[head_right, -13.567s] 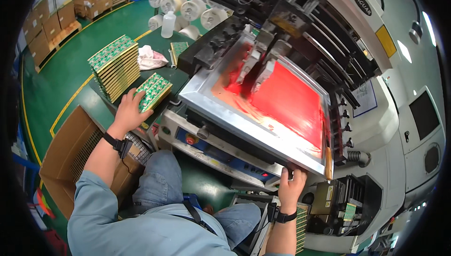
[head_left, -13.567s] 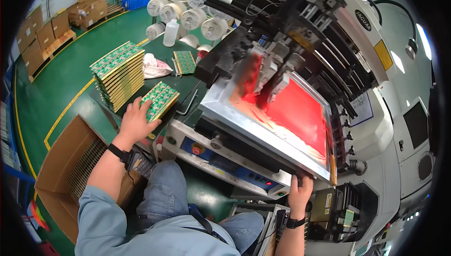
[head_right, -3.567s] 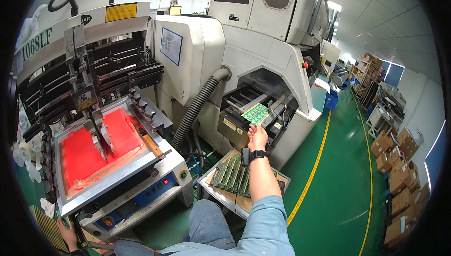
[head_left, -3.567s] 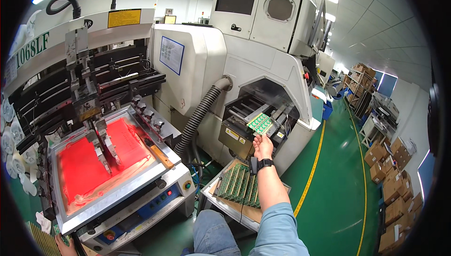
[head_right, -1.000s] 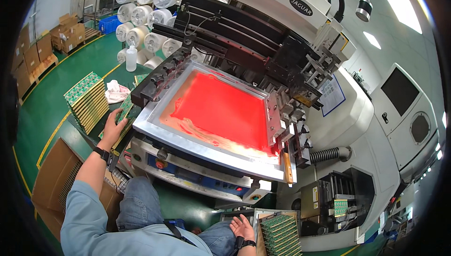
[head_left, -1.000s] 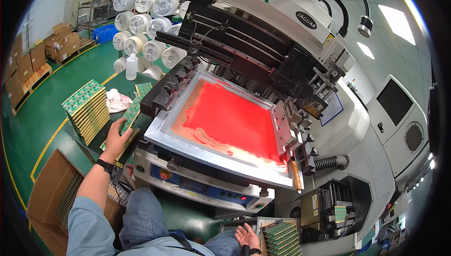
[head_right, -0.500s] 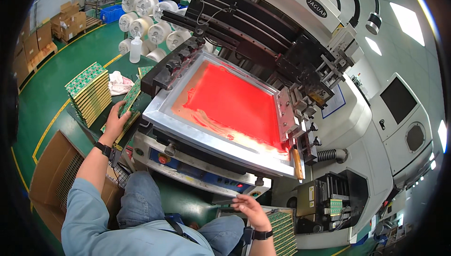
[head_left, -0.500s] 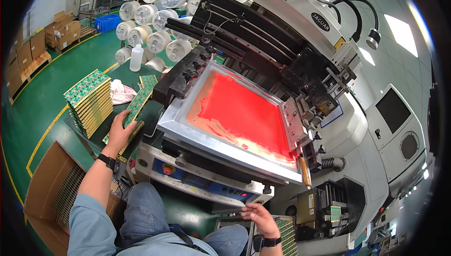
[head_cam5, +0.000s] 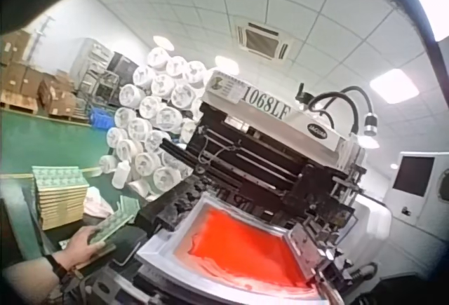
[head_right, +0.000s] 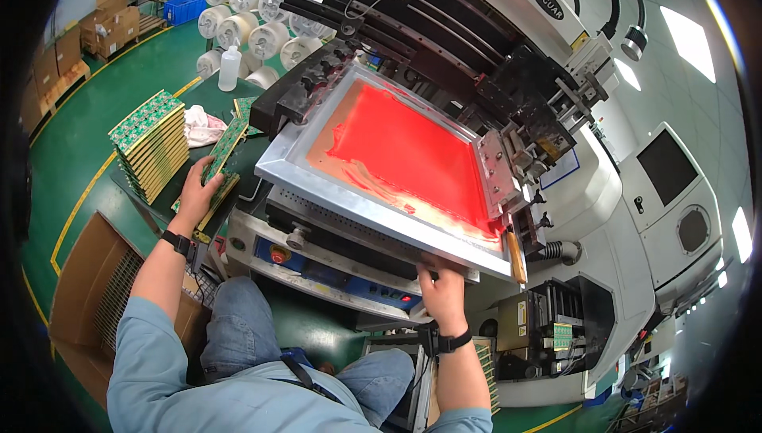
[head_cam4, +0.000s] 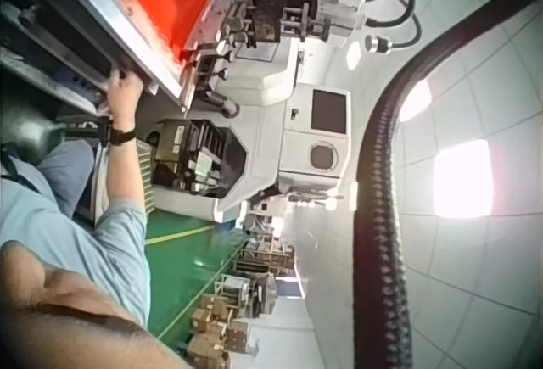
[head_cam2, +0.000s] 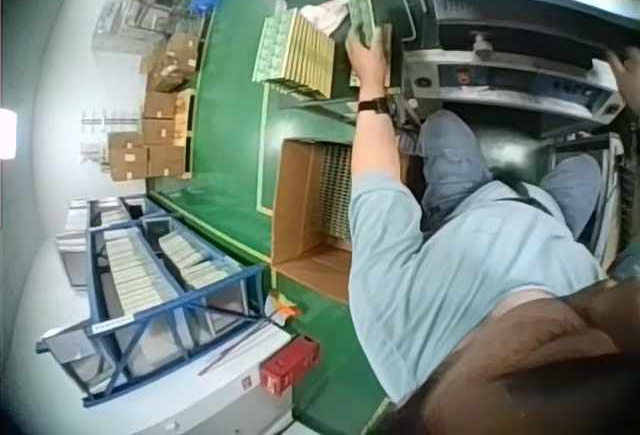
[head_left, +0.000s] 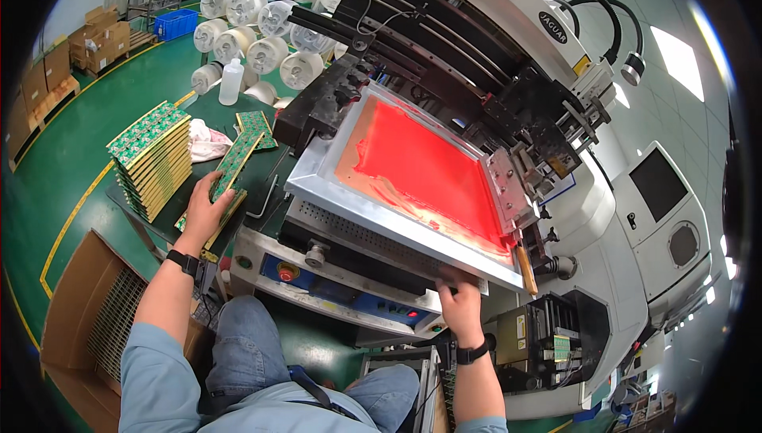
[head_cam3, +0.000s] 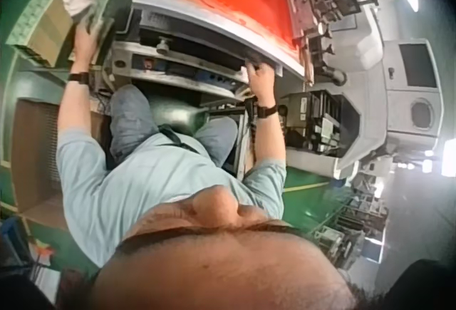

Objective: Operating a screen printing machine and computer interface to process PCBs.

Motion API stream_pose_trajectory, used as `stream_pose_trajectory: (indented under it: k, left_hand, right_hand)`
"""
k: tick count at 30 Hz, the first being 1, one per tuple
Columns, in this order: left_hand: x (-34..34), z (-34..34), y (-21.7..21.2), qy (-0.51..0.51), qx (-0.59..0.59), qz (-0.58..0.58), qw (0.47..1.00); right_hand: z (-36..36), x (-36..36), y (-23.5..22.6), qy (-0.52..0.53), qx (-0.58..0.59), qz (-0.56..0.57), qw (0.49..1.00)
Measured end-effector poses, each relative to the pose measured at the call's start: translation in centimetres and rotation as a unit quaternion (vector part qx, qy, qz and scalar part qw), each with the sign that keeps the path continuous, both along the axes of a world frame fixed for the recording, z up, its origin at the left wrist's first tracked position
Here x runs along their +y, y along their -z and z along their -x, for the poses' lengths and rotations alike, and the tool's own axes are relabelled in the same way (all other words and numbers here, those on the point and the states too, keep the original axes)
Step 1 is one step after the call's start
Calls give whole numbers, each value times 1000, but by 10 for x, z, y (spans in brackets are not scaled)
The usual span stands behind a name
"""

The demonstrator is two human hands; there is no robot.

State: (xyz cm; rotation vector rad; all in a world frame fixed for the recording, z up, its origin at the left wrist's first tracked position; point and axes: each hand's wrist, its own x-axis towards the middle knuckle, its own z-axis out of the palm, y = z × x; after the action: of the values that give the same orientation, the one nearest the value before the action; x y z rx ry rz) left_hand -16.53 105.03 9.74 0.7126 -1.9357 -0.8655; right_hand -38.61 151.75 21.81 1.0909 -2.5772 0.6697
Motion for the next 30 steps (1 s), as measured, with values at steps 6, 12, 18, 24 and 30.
stream_pose_trajectory:
  k: [6, 12, 18, 24, 30]
  left_hand:
    - [-2, 0, 14, 2, -7, 3, 1000]
    - [-1, 1, 21, 4, -2, 1, 1000]
    - [1, 1, 31, 3, 2, 6, 1000]
    - [-2, 0, 44, -11, -7, 16, 1000]
    - [1, -3, 41, 0, -21, 3, 1000]
  right_hand:
    - [73, -10, 35, -12, 130, 26, 991]
    - [128, -15, 59, -23, 182, -5, 983]
    - [150, -32, 73, -51, 77, 63, 994]
    - [142, -49, 79, -1, 45, 76, 996]
    - [136, -52, 77, -12, -11, 154, 988]
